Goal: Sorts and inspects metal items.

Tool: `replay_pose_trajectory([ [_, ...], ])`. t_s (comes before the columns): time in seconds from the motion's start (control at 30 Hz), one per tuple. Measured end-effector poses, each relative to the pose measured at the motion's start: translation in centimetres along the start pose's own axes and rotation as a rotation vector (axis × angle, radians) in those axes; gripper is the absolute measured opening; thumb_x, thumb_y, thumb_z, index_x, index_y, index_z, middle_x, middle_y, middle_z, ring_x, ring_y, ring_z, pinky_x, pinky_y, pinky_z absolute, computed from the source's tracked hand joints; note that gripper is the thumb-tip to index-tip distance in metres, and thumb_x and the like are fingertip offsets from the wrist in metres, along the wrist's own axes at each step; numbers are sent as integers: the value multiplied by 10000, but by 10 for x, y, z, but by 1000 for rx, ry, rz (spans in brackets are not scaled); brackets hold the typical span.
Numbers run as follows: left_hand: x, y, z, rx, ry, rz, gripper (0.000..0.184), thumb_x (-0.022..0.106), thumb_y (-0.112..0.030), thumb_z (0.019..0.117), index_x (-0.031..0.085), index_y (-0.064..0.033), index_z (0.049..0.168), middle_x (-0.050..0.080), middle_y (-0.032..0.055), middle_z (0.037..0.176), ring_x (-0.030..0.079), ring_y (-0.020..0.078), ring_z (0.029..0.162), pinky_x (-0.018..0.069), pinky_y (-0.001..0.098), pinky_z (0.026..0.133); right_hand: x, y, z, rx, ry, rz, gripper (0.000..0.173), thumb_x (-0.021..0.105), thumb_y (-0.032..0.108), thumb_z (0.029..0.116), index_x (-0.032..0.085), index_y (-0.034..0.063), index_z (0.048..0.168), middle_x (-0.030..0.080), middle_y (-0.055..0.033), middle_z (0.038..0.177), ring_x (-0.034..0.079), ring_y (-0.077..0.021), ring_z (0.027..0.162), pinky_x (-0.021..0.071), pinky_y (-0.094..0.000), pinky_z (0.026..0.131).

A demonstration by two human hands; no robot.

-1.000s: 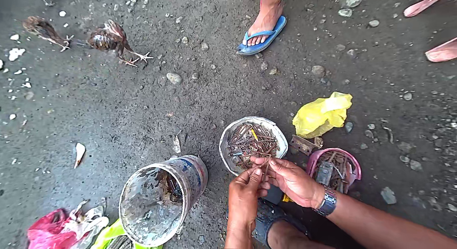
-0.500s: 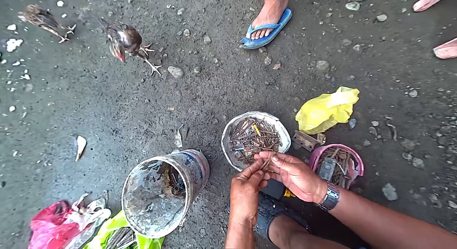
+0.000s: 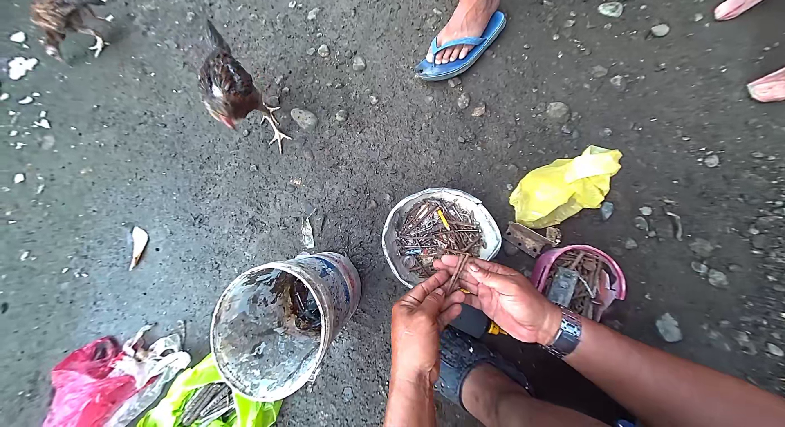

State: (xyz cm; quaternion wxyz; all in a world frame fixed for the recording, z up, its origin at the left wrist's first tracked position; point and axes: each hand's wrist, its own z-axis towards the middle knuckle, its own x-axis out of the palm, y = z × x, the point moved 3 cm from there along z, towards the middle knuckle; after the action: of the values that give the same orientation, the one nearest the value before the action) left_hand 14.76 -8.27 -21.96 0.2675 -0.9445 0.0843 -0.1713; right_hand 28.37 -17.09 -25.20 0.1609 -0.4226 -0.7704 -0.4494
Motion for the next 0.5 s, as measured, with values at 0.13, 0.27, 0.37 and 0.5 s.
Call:
replay_pose_trajectory([
  [0.13, -4, 3, 0, 9, 19, 23, 258, 526, 15, 1030, 658, 97, 1236, 728, 235, 1109, 748, 285, 915, 636, 390, 814, -1, -2, 0, 8, 40, -41, 422, 379, 198, 1099, 591, 1, 1406, 607, -180, 1418, 622, -278, 1261, 513, -435, 1078],
  [0.27, -9, 11, -1, 29, 90, 252, 175, 684, 9, 941, 699, 74, 1103, 747, 199, 952, 748, 268, 831, 647, 388, 754, -5, -8, -7, -15, 63, -107, 346, 495, 199, 1071, 663, -17, 1281, 627, -188, 1392, 649, -269, 1208, 539, -415, 1035],
  [0.37, -17, 8, 7, 158, 45, 534, 165, 706, -79, 953, 730, -3, 1099, 770, 101, 965, 757, 198, 835, 653, 358, 762, -13, -3, -12, -42, -72, -59, 337, 406, 202, 1089, 639, -20, 1188, 678, -213, 1303, 663, -313, 1214, 522, -448, 1072],
  [0.5, -19, -20, 37, 360, -203, 1158, 179, 706, -181, 949, 751, -138, 1116, 767, -12, 1037, 740, 117, 902, 619, 395, 853, -33, 27, -7, -178, -252, -175, 332, 341, 185, 1053, 650, 72, 1093, 678, -73, 869, 691, -199, 814, 596, -411, 832],
])
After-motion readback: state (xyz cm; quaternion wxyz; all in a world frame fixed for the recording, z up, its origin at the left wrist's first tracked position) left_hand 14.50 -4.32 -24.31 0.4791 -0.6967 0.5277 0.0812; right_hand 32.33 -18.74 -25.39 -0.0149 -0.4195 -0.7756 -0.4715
